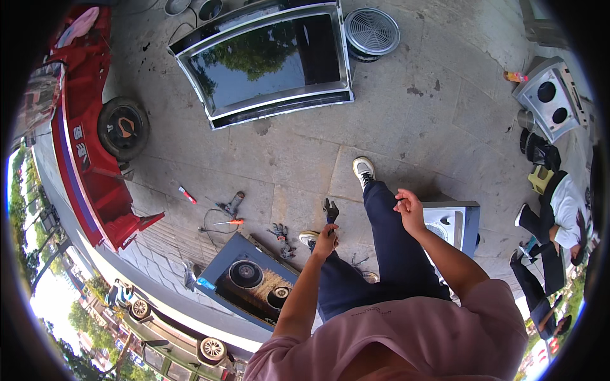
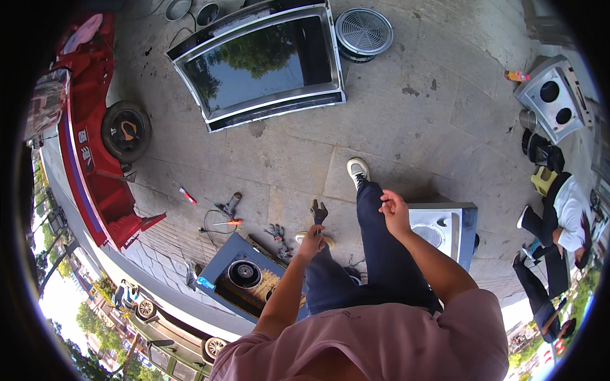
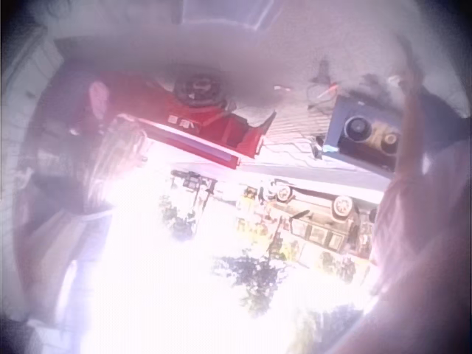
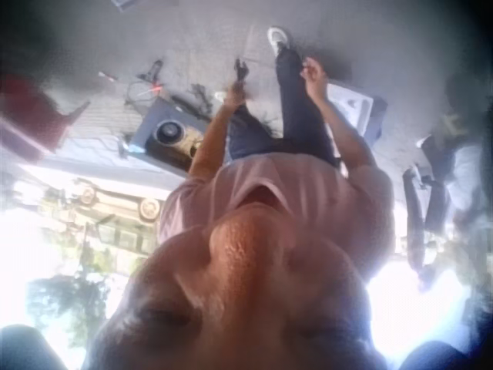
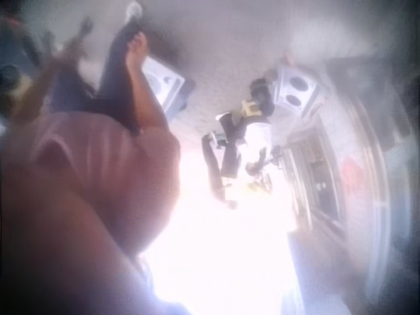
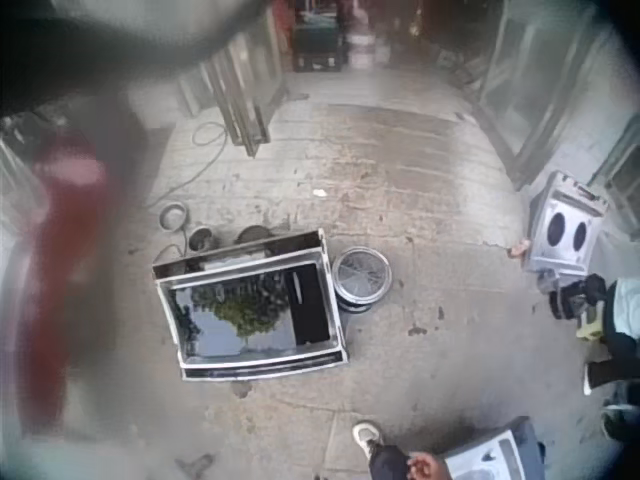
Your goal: The person repairs a gas stove burner. They use pliers to remove a component, clean the burner area with a cloth, and then install a new part using a wrench.
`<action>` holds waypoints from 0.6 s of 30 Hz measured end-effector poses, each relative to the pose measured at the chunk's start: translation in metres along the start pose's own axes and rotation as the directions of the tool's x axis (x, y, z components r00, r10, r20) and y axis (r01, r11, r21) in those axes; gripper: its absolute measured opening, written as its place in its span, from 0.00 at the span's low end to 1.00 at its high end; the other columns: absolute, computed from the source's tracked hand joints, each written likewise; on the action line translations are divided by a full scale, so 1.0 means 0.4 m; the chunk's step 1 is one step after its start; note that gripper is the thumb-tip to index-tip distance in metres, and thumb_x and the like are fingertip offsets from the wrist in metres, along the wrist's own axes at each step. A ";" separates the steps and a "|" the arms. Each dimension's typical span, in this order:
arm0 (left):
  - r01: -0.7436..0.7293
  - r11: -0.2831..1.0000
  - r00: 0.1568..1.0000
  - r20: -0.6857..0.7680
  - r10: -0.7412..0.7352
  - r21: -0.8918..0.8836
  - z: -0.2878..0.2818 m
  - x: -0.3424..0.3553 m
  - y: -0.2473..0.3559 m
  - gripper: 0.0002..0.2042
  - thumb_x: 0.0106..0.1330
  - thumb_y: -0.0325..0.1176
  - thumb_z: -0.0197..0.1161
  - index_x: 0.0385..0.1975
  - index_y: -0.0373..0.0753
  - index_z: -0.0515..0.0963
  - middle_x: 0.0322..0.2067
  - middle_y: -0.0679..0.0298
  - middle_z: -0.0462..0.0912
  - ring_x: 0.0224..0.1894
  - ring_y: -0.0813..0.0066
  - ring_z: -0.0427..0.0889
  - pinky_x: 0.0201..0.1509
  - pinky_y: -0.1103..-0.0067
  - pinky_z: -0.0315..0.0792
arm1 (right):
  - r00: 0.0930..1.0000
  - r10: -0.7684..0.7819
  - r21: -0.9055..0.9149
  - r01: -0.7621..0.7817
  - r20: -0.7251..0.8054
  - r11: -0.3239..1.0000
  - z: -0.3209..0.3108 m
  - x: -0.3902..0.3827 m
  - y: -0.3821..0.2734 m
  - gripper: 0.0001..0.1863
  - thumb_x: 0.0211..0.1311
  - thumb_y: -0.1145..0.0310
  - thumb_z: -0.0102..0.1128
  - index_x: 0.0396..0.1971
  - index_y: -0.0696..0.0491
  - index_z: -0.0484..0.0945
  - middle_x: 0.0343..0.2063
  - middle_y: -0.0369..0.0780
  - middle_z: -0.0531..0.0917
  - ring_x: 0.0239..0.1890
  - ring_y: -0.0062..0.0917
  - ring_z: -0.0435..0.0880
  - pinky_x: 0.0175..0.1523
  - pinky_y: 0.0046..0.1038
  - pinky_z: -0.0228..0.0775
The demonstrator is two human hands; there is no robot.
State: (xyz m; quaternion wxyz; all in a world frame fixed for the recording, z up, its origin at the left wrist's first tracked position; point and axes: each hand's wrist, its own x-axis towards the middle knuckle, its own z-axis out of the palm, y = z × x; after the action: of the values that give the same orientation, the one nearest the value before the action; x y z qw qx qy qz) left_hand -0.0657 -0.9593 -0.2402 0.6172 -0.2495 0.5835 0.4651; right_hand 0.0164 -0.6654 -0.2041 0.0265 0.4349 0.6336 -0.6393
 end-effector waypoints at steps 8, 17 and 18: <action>-0.021 0.982 0.931 -0.355 0.088 0.190 -0.022 -0.148 0.305 0.16 0.62 0.25 0.48 0.50 0.44 0.69 0.19 0.67 0.69 0.15 0.78 0.70 0.13 0.81 0.60 | 0.847 0.274 -0.271 -0.425 -0.456 0.864 -0.566 -0.196 0.047 0.16 0.60 0.74 0.54 0.49 0.59 0.73 0.26 0.42 0.80 0.22 0.26 0.82 0.28 0.27 0.74; 0.146 0.876 0.922 -0.385 0.048 0.460 0.013 -0.138 0.647 0.15 0.62 0.24 0.44 0.46 0.46 0.71 0.18 0.67 0.68 0.13 0.77 0.70 0.11 0.80 0.57 | 0.716 0.416 0.153 -0.403 -0.561 0.902 -0.683 -0.129 -0.148 0.19 0.60 0.73 0.52 0.51 0.61 0.72 0.33 0.42 0.80 0.23 0.24 0.83 0.24 0.24 0.71; 0.151 0.873 0.924 -0.379 0.041 0.464 0.041 -0.119 0.701 0.15 0.62 0.24 0.44 0.46 0.46 0.71 0.18 0.67 0.68 0.13 0.77 0.69 0.11 0.80 0.57 | 0.751 0.380 0.138 -0.366 -0.541 0.920 -0.697 -0.072 -0.216 0.19 0.60 0.73 0.52 0.51 0.61 0.71 0.34 0.42 0.80 0.24 0.24 0.83 0.24 0.23 0.71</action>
State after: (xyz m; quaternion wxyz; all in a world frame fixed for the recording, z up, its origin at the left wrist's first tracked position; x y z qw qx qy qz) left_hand -0.2950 -0.8346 -0.1259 0.5492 -0.1884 0.7813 0.2290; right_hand 0.1295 -0.4313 -0.0685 -0.0375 0.7199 0.5064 -0.4733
